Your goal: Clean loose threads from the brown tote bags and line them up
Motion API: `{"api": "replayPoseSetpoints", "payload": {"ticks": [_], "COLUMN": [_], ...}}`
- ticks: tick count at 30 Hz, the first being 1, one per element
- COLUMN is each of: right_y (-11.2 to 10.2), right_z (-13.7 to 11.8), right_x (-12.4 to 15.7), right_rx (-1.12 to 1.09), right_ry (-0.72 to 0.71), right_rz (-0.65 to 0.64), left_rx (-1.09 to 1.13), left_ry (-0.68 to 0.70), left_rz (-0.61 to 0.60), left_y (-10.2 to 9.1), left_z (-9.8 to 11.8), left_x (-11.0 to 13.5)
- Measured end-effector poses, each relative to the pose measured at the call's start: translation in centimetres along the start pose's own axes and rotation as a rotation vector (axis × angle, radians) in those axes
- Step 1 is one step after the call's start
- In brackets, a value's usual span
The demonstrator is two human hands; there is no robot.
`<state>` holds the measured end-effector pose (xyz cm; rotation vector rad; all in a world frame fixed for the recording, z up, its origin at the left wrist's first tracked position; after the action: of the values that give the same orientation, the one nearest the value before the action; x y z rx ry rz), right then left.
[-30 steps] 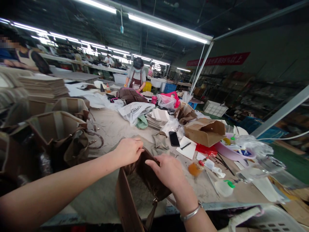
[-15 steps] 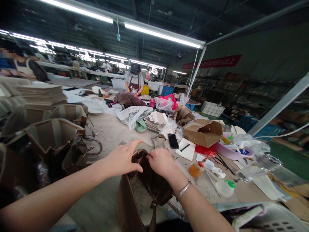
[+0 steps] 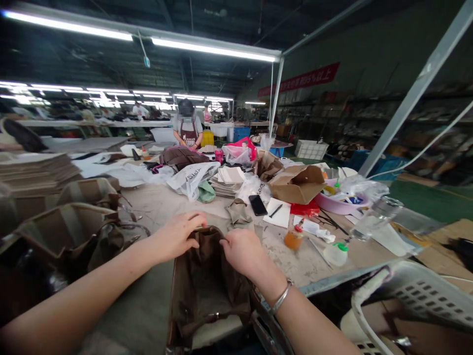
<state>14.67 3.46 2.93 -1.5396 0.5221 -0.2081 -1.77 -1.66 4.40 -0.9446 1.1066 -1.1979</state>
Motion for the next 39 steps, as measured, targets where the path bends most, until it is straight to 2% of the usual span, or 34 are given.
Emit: {"api": "replayPoseSetpoints", "payload": {"ticks": [2,4,10,15,24,28,35,39], "right_y": [0.3,0.4,0.3,0.5,0.4,0.8,1.2,1.4], "right_z": [0.4,0.6,1.3,2.2,1.9,1.9,2.4,2.5], "right_x": [0.0,0.1,0.6,0.8,-2.6,-3.6,-3.6,-3.6], "right_rx": [-0.004,-0.006,-0.127,-0.319,-0.178,-0.114,-0.102,-0.103], "right_ry": [0.020,0.029,0.024,0.030,-0.011,-0.006,0.054,0.057], "right_rz": [-0.004,0.010,0.096,0.085,0.063,0.043,0.043,0.024], "left_rx": [0.002,0.018,0.131,0.126,0.052,0.050,0.204,0.139], "left_ry": [0.023,0.037,0.021,-0.019,-0.105,-0.122,-0.244,-0.213], "left_rz": [0.088,0.125,0.094,0.117,0.156,0.134,0.037,-0.027], "left_y": [0.5,1.1,1.6,1.7,2.3,2.3,2.3,2.2], "left_z": [0.9,1.2,0.4,0.4,0.5,0.3,-1.3,-2.0], "left_x": [0.1,-0.1,-1.3,-1.8,-1.9,-1.9,-1.1,-0.8]}}
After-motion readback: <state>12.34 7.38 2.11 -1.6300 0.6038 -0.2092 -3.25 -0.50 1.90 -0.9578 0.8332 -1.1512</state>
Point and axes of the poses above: each hand's wrist, its own x-axis away from the middle knuckle, its own y-axis out of the palm, z = x × y, the point moved 4 cm from there along -x, towards the middle knuckle, and after that the axes turned 13 degrees about -y, right-handed, at the moved point
